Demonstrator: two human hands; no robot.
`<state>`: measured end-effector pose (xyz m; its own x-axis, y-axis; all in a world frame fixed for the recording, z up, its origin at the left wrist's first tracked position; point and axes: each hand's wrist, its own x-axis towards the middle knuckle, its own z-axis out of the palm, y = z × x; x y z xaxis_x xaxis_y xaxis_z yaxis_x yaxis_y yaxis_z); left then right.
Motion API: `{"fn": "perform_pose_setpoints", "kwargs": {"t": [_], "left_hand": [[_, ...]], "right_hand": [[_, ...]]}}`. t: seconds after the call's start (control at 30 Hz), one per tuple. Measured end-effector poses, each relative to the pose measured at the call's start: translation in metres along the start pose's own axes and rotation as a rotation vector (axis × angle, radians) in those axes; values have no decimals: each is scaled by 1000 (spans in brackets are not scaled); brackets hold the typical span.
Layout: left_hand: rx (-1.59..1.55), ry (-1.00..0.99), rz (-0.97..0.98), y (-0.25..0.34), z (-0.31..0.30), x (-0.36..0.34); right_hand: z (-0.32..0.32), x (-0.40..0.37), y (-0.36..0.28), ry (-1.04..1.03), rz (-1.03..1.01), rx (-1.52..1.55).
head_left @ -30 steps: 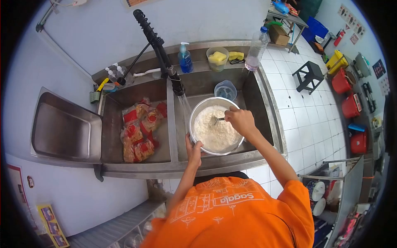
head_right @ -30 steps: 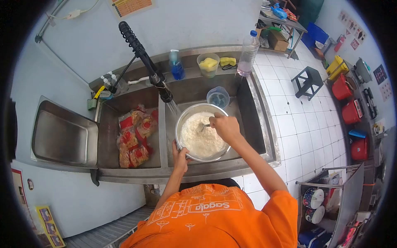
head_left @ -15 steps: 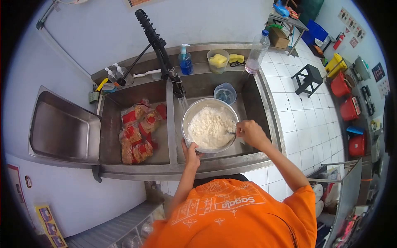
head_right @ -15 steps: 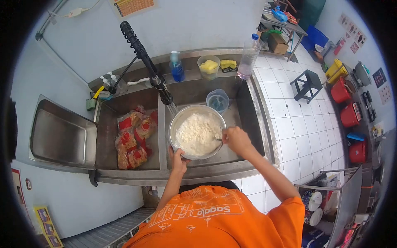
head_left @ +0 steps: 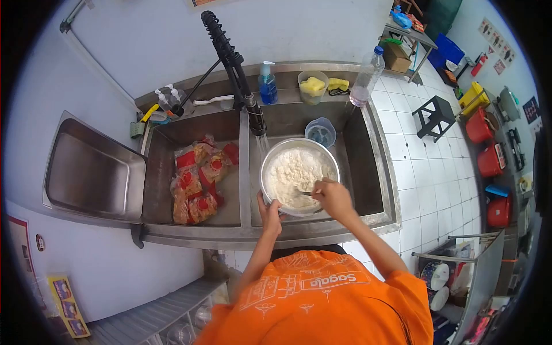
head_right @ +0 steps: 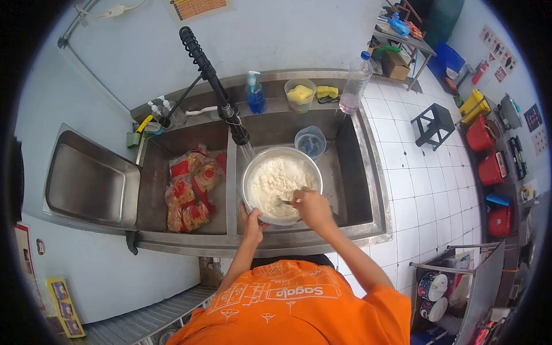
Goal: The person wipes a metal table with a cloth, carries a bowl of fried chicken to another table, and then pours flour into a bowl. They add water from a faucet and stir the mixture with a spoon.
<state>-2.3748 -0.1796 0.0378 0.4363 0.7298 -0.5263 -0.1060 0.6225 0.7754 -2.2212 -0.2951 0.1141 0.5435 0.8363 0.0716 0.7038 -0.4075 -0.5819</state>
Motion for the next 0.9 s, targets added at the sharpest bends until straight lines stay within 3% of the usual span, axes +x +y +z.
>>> {"fn": "perform_pose_setpoints", "kwargs": {"t": [0.1, 0.17, 0.27, 0.37, 0.5, 0.63, 0.83, 0.9], "left_hand": [[81, -61, 11, -5, -3, -3], [4, -10, -16, -5, -8, -2], [-3, -44, 53, -2, -17, 7], [81, -31, 72, -8, -13, 11], [47, -56, -21, -7, -19, 15], [-14, -22, 12, -10, -20, 35], [-62, 58, -4, -3, -32, 58], [-95, 63, 3, 3, -32, 62]], "right_hand": [[34, 21, 5, 165, -16, -56], [24, 20, 6, 204, 15, -148], [-10, 5, 9, -14, 74, -14], [19, 7, -12, 20, -24, 10], [40, 32, -17, 118, 6, 70], [45, 26, -23, -28, -75, 62], [17, 38, 9, -186, -176, -117], [2, 56, 16, -219, -230, -352]]}}
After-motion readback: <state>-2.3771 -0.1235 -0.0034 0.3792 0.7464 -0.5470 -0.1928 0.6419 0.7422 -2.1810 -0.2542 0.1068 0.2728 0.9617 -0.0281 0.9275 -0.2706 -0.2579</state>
